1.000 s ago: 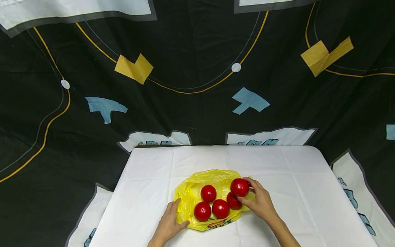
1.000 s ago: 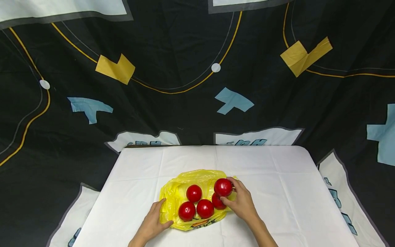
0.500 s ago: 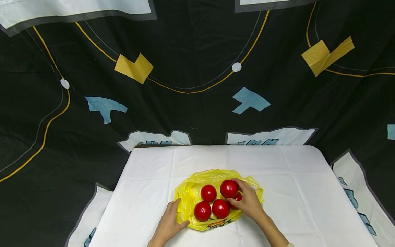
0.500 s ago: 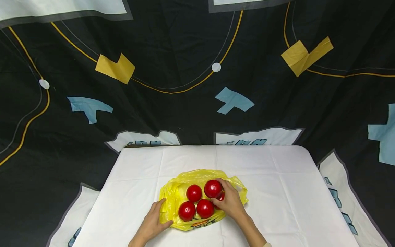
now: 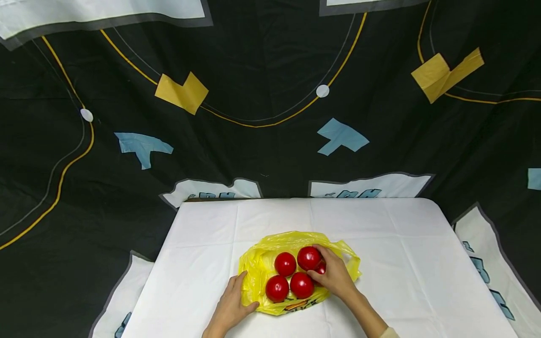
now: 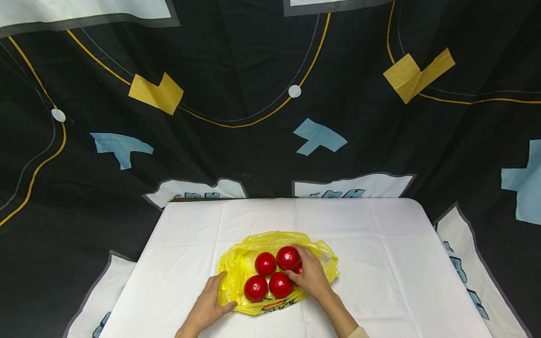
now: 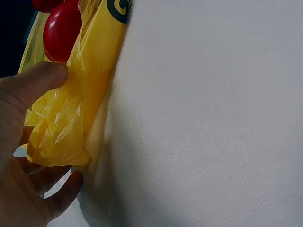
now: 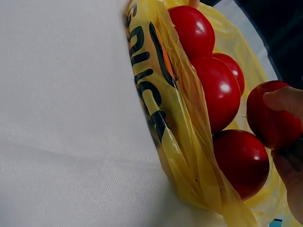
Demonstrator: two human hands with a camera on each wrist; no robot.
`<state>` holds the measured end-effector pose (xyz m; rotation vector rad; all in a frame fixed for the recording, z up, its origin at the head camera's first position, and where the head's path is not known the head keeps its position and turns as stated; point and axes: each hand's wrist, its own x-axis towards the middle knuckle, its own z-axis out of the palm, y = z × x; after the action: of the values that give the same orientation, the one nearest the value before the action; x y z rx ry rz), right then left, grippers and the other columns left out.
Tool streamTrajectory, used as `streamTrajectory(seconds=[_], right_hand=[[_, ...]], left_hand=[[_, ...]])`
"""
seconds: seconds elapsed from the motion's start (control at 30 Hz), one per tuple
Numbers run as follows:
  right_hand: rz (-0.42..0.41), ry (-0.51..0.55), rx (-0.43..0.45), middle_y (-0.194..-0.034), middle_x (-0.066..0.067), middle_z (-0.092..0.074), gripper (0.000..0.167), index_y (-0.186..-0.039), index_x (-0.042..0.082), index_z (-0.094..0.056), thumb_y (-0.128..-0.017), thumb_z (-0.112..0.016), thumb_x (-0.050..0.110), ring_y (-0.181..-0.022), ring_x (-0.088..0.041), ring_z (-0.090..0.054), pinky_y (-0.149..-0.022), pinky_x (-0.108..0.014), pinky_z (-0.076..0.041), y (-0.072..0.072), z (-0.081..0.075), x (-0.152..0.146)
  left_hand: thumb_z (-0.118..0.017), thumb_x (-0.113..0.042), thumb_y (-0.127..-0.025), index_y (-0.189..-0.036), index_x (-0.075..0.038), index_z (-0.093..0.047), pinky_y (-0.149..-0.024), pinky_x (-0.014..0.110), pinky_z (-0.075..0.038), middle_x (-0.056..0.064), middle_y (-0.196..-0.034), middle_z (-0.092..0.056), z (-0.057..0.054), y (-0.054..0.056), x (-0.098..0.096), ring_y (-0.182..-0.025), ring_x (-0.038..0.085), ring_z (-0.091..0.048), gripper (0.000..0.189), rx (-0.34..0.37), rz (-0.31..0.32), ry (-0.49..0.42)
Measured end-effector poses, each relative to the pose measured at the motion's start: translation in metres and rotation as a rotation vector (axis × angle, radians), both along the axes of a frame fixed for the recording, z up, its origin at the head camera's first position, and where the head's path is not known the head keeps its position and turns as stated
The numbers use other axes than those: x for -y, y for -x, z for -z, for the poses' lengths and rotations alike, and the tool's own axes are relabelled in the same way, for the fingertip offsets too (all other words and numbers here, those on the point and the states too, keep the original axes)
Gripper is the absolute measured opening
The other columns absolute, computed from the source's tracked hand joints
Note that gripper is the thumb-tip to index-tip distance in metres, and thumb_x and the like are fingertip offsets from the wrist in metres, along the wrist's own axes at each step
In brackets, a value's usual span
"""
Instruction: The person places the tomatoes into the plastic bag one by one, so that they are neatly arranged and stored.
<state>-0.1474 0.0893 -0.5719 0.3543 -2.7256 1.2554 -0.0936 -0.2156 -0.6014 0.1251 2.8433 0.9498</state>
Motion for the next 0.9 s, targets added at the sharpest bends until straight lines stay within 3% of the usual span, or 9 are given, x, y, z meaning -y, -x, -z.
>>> streamTrajectory(seconds=[0.9], right_hand=[[-0.052, -0.059, -0.015, -0.124, -0.014, -0.057, 0.068, -0.131, 0.005, -0.051, -0.072, -0.082, 0.015, -0.107, -0.032, -0.058, -0.087, -0.046, -0.052, 0.01, 0.01, 0.011]], left_hand=[[-0.084, -0.038, -0.069, -0.142, -0.002, -0.035, -0.098, 0.053, -0.042, 0.017, -0.129, -0.043, -0.003, 0.0, -0.003, -0.119, 0.037, -0.048, 0.095, 0.016, -0.008, -0.007]])
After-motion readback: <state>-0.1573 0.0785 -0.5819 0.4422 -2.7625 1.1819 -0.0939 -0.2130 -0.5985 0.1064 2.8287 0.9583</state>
